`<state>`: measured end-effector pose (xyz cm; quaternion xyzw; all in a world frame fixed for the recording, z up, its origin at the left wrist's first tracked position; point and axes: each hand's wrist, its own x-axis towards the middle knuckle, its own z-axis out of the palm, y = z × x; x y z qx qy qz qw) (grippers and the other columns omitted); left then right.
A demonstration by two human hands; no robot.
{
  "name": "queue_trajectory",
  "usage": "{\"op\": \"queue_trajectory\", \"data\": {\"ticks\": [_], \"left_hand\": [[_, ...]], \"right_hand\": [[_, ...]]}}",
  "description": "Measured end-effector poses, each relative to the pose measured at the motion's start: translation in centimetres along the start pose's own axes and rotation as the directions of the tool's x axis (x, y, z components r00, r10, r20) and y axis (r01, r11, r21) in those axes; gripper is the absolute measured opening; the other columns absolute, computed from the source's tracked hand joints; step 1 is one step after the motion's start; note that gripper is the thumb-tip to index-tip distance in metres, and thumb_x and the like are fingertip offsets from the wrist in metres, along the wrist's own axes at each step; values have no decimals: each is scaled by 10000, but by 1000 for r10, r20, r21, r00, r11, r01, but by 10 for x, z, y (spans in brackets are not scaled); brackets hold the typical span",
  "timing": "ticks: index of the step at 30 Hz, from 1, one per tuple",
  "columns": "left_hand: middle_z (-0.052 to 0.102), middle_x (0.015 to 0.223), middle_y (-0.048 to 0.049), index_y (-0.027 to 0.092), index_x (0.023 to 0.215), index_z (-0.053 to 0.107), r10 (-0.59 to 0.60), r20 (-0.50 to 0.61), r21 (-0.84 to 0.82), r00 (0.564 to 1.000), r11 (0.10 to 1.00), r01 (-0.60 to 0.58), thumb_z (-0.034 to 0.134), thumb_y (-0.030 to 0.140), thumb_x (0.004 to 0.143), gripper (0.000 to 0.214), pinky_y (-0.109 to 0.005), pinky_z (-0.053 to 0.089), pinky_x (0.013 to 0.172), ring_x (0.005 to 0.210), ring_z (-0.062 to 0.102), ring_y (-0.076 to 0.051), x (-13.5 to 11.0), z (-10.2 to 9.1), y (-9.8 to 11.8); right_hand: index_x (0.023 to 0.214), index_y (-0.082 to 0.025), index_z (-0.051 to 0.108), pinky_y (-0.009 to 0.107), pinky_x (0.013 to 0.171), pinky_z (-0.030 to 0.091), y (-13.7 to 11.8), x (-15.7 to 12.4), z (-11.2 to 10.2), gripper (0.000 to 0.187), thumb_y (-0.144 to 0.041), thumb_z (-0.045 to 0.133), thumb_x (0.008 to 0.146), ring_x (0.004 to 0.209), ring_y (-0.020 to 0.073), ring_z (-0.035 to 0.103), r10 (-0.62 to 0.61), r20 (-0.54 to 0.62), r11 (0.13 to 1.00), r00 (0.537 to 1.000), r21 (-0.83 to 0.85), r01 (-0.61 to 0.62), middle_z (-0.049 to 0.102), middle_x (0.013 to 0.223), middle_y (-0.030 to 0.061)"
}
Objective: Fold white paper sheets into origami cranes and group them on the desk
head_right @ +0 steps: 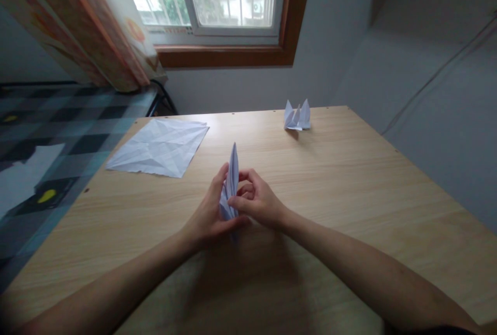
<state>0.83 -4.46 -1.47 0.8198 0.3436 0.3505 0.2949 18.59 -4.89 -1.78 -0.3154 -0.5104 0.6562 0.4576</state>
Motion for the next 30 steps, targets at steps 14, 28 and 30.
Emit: {"op": "queue_trajectory", "data": {"ticks": [14, 28, 30], "left_hand": [[197, 1598, -217, 256, 1568, 45, 72, 89, 123, 993, 989, -83, 738, 531, 769, 1093, -645, 292, 1140, 1458, 247, -429, -2, -1, 7], [398, 1508, -117, 257, 1465, 376, 90, -153, 188, 984, 980, -60, 481, 134, 871, 616, -531, 345, 1152, 1403, 377, -279, 7, -24, -7], [432, 1495, -99, 250, 1423, 447, 124, -77, 246, 989, 964, -102, 461, 86, 814, 630, -529, 346, 1146, 1389, 391, -275, 8, -33, -12]], "right_hand": [[1047, -222, 531, 287, 665, 510, -4, -3, 3, 369, -181, 671, 709, 745, 164, 596, -302, -313, 861, 901, -494, 117, 615, 889, -9], [982, -221, 701, 391, 897, 526, -11, 3, -27, 259, -123, 521, 823, 1008, 229, 659, -471, -53, 547, 880, -800, 245, 707, 1053, 75], [1036, -217, 711, 428, 961, 503, -12, 3, -36, 304, -123, 524, 817, 1098, 244, 641, -435, 65, 434, 898, -859, 273, 703, 1148, 90]]}}
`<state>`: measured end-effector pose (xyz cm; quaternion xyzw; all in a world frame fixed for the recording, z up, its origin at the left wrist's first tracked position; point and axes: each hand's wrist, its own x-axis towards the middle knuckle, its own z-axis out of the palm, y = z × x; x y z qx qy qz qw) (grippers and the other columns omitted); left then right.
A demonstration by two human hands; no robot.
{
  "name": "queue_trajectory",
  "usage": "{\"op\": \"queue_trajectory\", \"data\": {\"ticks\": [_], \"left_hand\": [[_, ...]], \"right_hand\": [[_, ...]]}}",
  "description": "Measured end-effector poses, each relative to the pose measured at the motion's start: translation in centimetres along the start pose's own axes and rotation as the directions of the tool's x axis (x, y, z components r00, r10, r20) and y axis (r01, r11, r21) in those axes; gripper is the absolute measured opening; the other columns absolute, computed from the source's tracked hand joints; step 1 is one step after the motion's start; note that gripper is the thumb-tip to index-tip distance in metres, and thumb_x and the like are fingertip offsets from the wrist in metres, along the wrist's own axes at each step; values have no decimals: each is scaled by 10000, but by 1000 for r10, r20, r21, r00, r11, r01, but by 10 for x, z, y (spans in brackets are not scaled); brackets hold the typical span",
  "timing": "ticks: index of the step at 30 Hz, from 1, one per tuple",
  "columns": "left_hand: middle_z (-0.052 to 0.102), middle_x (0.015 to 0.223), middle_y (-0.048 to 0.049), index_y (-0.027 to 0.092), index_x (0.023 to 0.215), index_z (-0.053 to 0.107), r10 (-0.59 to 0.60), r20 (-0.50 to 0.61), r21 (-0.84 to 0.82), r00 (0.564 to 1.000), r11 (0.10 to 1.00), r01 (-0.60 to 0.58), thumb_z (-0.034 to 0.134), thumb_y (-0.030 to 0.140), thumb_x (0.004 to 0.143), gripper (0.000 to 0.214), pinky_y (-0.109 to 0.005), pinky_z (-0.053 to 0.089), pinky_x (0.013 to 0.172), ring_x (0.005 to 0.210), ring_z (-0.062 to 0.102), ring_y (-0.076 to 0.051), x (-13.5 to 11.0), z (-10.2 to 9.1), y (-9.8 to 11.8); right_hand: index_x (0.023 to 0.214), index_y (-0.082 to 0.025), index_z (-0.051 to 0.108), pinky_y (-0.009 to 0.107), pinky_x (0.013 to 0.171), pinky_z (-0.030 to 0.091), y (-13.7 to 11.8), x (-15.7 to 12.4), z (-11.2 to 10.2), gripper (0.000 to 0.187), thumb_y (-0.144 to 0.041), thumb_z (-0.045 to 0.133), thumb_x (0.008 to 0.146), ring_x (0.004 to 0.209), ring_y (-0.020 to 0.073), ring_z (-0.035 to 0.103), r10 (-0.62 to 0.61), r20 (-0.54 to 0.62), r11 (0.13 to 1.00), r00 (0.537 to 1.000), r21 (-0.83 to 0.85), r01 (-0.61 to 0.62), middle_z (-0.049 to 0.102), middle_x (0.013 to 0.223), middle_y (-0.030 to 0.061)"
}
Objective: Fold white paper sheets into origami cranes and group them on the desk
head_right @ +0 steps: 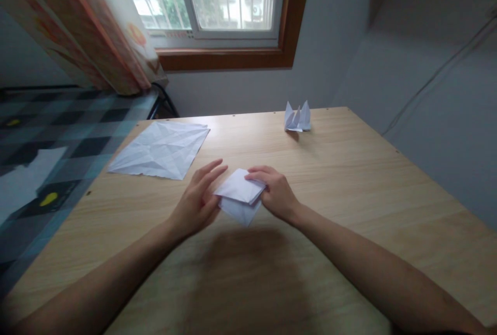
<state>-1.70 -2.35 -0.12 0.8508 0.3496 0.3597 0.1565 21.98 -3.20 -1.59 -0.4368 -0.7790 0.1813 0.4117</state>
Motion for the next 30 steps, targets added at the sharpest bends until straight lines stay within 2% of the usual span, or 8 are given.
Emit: {"op": "queue_trajectory", "data": {"ticks": [4, 7, 10, 14, 18, 23, 27, 30], "left_hand": [[519, 1454, -86, 241, 1325, 575, 76, 319, 54, 945, 994, -99, 522, 170, 771, 561, -538, 330, 1141, 1381, 410, -309, 3, -10, -6], [566, 1416, -106, 228, 1317, 595, 43, 460, 92, 887, 991, -96, 537, 337, 854, 479, -564, 300, 1140, 1343, 471, -321, 4, -14, -6], [556, 1431, -121, 222, 1297, 616, 36, 491, 110, 870, 989, -103, 494, 472, 926, 464, -573, 285, 1136, 1348, 477, -320, 5, -14, -6], [586, 1405, -99, 247, 1237, 655, 87, 486, 163, 870, 968, -188, 502, 491, 943, 411, -566, 292, 1133, 1323, 511, -308, 5, -12, -6], [626, 1356, -105, 226, 1197, 670, 168, 481, 190, 861, 938, -289, 490, 481, 962, 391, -487, 350, 1125, 1297, 544, -275, 5, -8, -4], [596, 1390, -122, 205, 1247, 631, 161, 504, 178, 849, 942, -284, 522, 530, 933, 466, -468, 384, 1109, 1300, 545, -280, 4, -11, -2], [580, 1403, -134, 206, 1290, 608, 127, 502, 208, 856, 943, -262, 549, 580, 897, 545, -500, 394, 1074, 1269, 554, -314, 5, -16, -2], [638, 1314, -125, 210, 1238, 643, 132, 489, 216, 862, 939, -267, 539, 594, 894, 526, -499, 429, 1007, 1161, 595, -313, 6, -19, -2]], "right_hand": [[1285, -145, 619, 529, 1125, 345, 1, -3, -9, 522, -325, 642, 795, 1302, 323, 515, -138, 309, 938, 941, -264, 224, 605, 1362, 162], [1371, -91, 541, 551, 1149, 305, -1, -5, -11, 806, -607, 671, 766, 1332, 357, 482, -148, 422, 901, 894, -315, 298, 530, 1431, 216], [1320, -97, 587, 543, 1148, 316, -1, -5, -9, 778, -697, 571, 824, 1335, 347, 488, -135, 408, 904, 903, -323, 281, 561, 1405, 208], [1350, -90, 556, 489, 1176, 300, -4, -2, -1, 606, -547, 438, 970, 1399, 301, 427, -68, 368, 895, 927, -387, 220, 508, 1463, 190], [1515, -88, 320, 532, 1189, 261, -12, 2, 5, 781, -601, 457, 943, 1462, 309, 322, -55, 479, 902, 876, -353, 250, 366, 1556, 204], [1531, -112, 298, 589, 1185, 217, -15, -1, 3, 820, -654, 426, 929, 1471, 343, 292, 8, 537, 881, 844, -403, 248, 322, 1577, 193], [1533, -164, 315, 613, 1165, 241, -8, -7, -2, 693, -556, 405, 969, 1463, 356, 301, 86, 450, 848, 889, -502, 172, 333, 1584, 144], [1502, -187, 386, 638, 1139, 264, -2, -9, -6, 542, -365, 397, 990, 1447, 374, 322, 171, 296, 787, 940, -614, 50, 370, 1570, 130]]}}
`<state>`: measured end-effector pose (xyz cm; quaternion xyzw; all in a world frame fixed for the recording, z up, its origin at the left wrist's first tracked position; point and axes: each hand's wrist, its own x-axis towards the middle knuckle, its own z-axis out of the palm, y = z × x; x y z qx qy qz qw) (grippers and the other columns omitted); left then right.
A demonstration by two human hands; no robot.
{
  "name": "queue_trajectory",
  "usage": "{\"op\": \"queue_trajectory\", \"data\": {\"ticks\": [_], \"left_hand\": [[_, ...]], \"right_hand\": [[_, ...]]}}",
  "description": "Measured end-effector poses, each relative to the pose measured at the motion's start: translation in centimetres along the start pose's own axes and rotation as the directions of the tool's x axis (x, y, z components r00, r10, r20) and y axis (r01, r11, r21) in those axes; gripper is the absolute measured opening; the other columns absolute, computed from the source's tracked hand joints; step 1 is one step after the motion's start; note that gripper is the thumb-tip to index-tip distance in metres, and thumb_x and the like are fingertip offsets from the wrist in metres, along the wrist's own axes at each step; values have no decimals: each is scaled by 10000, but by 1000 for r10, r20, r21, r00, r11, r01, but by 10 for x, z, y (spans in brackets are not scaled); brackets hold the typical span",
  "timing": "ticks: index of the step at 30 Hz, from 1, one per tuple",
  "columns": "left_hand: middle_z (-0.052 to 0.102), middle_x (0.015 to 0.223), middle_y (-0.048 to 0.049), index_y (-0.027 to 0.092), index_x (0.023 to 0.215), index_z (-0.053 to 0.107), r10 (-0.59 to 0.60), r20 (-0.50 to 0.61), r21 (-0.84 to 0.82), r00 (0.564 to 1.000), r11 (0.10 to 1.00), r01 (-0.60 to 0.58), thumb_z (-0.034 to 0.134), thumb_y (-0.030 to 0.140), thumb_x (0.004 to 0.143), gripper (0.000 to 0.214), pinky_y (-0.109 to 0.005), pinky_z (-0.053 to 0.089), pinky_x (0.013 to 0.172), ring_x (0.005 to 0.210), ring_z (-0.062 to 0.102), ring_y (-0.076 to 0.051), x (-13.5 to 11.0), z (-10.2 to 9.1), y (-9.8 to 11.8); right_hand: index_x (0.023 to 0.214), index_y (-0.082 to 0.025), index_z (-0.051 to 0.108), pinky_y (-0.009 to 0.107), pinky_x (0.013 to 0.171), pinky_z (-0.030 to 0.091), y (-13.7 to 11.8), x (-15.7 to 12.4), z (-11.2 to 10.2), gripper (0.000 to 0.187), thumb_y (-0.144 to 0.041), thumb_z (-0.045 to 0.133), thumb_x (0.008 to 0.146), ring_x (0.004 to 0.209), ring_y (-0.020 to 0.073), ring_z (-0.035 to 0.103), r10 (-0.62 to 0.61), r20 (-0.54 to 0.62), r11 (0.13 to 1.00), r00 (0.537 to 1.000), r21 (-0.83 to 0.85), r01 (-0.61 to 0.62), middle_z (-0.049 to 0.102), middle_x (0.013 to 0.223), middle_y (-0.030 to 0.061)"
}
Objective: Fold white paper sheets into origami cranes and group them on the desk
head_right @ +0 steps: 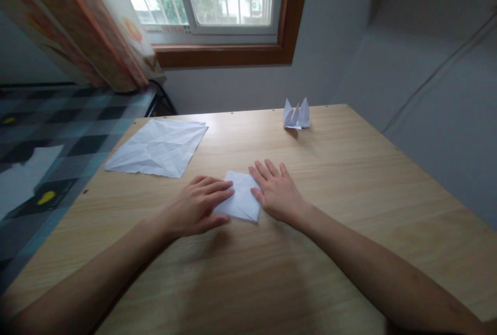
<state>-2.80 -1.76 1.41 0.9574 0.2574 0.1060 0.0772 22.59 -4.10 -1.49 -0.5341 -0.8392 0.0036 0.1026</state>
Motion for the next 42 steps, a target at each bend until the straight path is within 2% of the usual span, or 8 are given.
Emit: {"op": "queue_trajectory", "data": {"ticks": [3, 5, 9, 12, 22, 26, 31, 42], "left_hand": [[698, 1122, -97, 215, 1120, 686, 2, -29, 24, 1000, 1000, -1, 464, 417, 968, 336, -471, 445, 978, 1084, 616, -272, 0, 1, -1], [689, 1088, -101, 203, 1080, 685, -4, -58, 29, 998, 1000, 6, 447, 320, 974, 286, -464, 422, 1031, 1174, 584, -273, 0, 4, -2], [552, 1389, -169, 170, 1177, 619, -67, -35, -5, 997, 998, 66, 501, 333, 941, 310, -513, 345, 1130, 1343, 478, -303, -1, 12, -5], [437, 1518, -168, 188, 1319, 527, -110, 21, -40, 994, 993, 111, 530, 398, 922, 449, -563, 260, 1169, 1415, 401, -308, -2, 13, -6], [440, 1518, -172, 180, 1373, 457, -127, 68, -62, 990, 989, 131, 536, 625, 885, 665, -555, 202, 1188, 1426, 384, -309, -3, 9, -8], [422, 1529, -176, 171, 1430, 415, -151, 69, -21, 986, 988, 153, 538, 678, 856, 776, -554, 207, 1186, 1428, 377, -320, -2, 10, -8], [442, 1511, -191, 160, 1441, 419, -226, 14, 17, 974, 974, 226, 539, 703, 836, 822, -560, 237, 1173, 1410, 398, -339, -2, 11, -7], [475, 1483, -180, 162, 1400, 466, -243, -41, 77, 969, 966, 246, 495, 673, 877, 733, -548, 296, 1148, 1384, 432, -324, -1, 12, -5]], "right_hand": [[1469, -150, 437, 619, 1151, 268, 4, 1, -1, 518, -243, 424, 959, 1434, 373, 342, 70, -131, 997, 989, -27, -74, 400, 1549, 156], [1449, -127, 459, 571, 1175, 274, 3, 1, -2, 504, -229, 433, 956, 1429, 342, 360, 0, -181, 1000, 983, 9, 1, 423, 1533, 167], [1467, -81, 412, 523, 1179, 317, -4, 0, 0, 581, -351, 485, 958, 1442, 313, 351, -251, -135, 955, 958, 129, 269, 420, 1521, 213], [1499, -51, 343, 521, 1172, 327, -8, 0, 2, 675, -420, 493, 954, 1469, 317, 305, -344, -35, 922, 938, 177, 345, 360, 1549, 240], [1504, -11, 315, 540, 1194, 256, 13, -5, 1, 906, -676, 447, 902, 1481, 362, 258, -214, 87, 974, 973, 89, 206, 291, 1567, 273], [1485, -11, 348, 564, 1184, 259, 24, -2, -1, 897, -671, 474, 891, 1461, 374, 296, -162, -10, 984, 987, 75, 163, 346, 1540, 280], [1429, -58, 448, 549, 1136, 351, 26, 2, -5, 934, -740, 561, 802, 1342, 369, 450, -238, -178, 952, 955, 152, 266, 497, 1437, 250], [1141, -144, 647, 461, 956, 524, 18, 3, -1, 323, -385, 577, 939, 1097, 293, 638, -292, -263, 932, 919, 138, 336, 700, 1162, 162]]}}
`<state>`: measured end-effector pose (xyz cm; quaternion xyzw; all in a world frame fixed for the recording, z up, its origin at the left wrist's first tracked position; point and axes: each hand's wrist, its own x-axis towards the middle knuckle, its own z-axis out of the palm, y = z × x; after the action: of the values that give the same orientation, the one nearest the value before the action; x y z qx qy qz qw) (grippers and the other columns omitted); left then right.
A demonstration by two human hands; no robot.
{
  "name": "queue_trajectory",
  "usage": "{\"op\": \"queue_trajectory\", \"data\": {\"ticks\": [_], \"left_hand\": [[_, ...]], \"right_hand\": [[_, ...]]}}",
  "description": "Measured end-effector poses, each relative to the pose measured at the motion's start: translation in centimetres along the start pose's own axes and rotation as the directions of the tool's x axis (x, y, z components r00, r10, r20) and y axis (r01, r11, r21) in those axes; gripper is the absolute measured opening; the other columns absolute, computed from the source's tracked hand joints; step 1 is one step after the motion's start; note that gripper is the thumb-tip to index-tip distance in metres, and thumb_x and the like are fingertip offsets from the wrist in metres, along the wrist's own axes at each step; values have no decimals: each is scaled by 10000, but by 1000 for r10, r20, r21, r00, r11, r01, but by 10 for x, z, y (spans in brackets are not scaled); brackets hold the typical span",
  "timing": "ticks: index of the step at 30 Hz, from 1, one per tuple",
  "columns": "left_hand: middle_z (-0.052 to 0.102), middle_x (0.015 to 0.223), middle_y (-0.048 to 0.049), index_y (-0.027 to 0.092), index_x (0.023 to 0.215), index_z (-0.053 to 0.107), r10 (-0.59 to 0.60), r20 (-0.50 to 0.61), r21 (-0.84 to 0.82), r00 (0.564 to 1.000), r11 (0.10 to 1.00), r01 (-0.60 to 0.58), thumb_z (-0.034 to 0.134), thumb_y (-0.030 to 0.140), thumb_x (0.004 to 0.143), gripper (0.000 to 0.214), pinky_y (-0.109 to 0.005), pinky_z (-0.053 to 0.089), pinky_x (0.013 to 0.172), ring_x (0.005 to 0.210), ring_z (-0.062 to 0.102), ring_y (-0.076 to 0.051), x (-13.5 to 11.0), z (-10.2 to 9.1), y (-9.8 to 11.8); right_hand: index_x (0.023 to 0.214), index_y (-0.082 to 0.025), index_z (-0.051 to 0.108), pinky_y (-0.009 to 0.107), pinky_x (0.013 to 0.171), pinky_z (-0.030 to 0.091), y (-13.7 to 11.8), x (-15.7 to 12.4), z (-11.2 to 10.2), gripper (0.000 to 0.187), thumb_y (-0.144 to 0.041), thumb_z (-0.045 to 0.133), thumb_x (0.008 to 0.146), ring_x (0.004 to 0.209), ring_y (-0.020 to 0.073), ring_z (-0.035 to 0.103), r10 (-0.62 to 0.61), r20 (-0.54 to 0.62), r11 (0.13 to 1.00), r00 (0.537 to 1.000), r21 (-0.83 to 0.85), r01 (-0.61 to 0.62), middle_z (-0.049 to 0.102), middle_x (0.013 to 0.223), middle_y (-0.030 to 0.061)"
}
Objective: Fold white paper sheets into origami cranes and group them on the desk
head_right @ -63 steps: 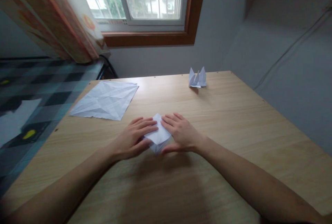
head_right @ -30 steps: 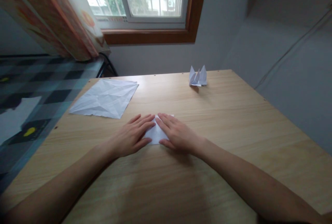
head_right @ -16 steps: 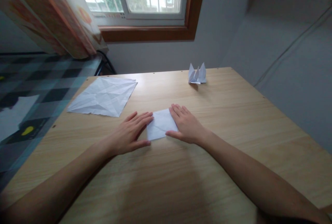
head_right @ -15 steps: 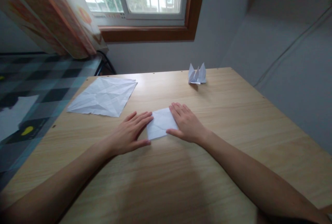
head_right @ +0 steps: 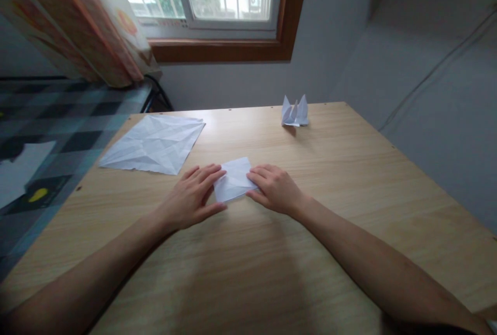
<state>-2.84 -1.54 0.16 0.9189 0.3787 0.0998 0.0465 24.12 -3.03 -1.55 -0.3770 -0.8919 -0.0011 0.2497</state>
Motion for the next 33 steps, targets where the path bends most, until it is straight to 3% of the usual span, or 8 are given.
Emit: {"op": "queue_trajectory", "data": {"ticks": [7, 10, 16, 21, 26, 33], "left_hand": [[501, 1456, -180, 173, 1349, 500, 25, -27, 15, 999, 1000, -25, 549, 669, 852, 704, -546, 310, 1136, 1367, 451, -326, -1, 3, -2], [526, 1431, -166, 174, 1304, 526, 18, -56, 3, 998, 1000, -18, 552, 601, 885, 599, -535, 337, 1121, 1347, 474, -317, 0, 3, -2], [631, 1292, -134, 167, 1142, 615, 20, -160, -3, 987, 1000, -20, 529, 418, 948, 328, -478, 431, 1040, 1231, 574, -284, 2, 2, -1], [696, 1174, -102, 180, 1030, 661, 17, -242, -24, 970, 999, -24, 471, 313, 977, 238, -469, 471, 971, 1129, 628, -266, 3, 3, -2], [710, 1115, -88, 185, 924, 656, 103, -338, -77, 936, 988, -137, 572, 323, 933, 161, -427, 474, 934, 1077, 628, -245, 3, 0, -1], [712, 920, -38, 189, 785, 641, 171, -259, -117, 951, 971, -206, 557, 333, 955, 238, -363, 471, 822, 854, 614, -191, 4, -3, 2]], "right_hand": [[1033, -145, 667, 390, 863, 549, -4, 2, 1, 195, -224, 497, 976, 973, 249, 687, -138, -39, 988, 990, -71, 135, 739, 1016, 127], [1014, -150, 665, 380, 856, 542, -5, 3, 2, 185, -193, 490, 970, 953, 238, 684, -131, -57, 990, 990, -65, 127, 738, 999, 119], [955, -166, 667, 376, 826, 529, -5, 4, 1, 187, -327, 571, 949, 917, 235, 664, -129, -73, 992, 989, -5, 129, 733, 994, 113], [882, -180, 659, 351, 807, 505, -7, 4, 2, 164, -200, 515, 958, 881, 209, 647, -131, -78, 991, 988, -13, 130, 734, 959, 84], [812, -173, 627, 335, 767, 487, -11, 5, 2, 164, -173, 518, 934, 825, 204, 617, -115, -57, 993, 992, -35, 113, 717, 900, 88], [794, -167, 611, 338, 758, 467, -20, 9, 1, 212, -277, 534, 959, 824, 211, 594, -115, -13, 992, 993, -62, 114, 685, 846, 92]]}}
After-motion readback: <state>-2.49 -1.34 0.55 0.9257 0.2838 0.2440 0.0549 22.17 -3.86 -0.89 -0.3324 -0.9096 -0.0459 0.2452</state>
